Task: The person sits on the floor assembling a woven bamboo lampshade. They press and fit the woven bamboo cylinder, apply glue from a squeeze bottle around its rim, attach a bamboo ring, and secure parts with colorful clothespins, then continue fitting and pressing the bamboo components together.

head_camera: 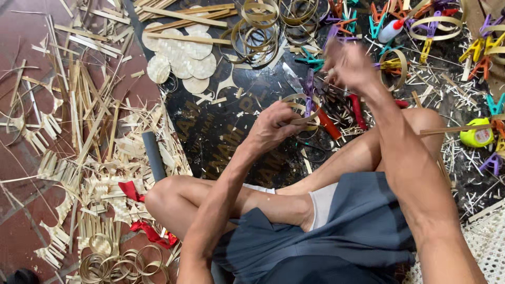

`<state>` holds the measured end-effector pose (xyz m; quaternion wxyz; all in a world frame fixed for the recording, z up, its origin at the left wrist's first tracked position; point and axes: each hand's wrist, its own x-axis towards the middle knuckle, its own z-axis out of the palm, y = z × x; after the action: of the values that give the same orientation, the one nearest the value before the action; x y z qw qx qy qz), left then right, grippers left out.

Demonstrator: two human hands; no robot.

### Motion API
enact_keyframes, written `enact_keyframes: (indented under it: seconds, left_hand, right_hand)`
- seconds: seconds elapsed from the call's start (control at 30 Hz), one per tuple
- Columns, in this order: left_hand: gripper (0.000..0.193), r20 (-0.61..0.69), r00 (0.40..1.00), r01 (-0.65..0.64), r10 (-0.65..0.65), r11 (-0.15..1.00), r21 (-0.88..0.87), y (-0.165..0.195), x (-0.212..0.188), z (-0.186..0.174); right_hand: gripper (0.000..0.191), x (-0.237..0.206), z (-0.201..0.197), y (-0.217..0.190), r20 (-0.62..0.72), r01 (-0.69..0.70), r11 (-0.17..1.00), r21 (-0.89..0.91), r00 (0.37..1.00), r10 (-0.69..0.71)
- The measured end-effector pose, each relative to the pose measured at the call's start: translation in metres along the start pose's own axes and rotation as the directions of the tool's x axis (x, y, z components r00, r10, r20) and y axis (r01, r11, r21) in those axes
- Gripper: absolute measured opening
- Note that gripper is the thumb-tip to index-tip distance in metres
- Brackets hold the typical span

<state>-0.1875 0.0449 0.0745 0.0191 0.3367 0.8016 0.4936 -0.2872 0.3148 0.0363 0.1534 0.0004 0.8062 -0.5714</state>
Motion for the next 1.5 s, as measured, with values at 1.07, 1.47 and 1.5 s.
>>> enact_keyframes:
  seconds: [1.07,1.47,1.5]
  left_hand:
    - [0.02,0.614,0.775,0.562,-0.151,0.607,-0.561,0.05,-0.06,-0.004]
    - [0.016,0.218,0.867,0.49,-0.449,0.681,-0.544,0.0,-0.038,0.021]
    - [0.018,0.174,0.875,0.478,-0.452,0.753,-0.453,-0.002,-0.025,0.02]
  right_hand:
    - [0.022,-0.131,0.079,0.002,0.244,-0.226,0.765,0.604,0.965,0.093]
    - [0.026,0.02,-0.008,0.007,-0.491,0.25,0.934,0.257,0.866,-0.097]
    - [0.029,0.027,-0.02,-0.003,-0.431,0.217,0.958,0.188,0.895,-0.119]
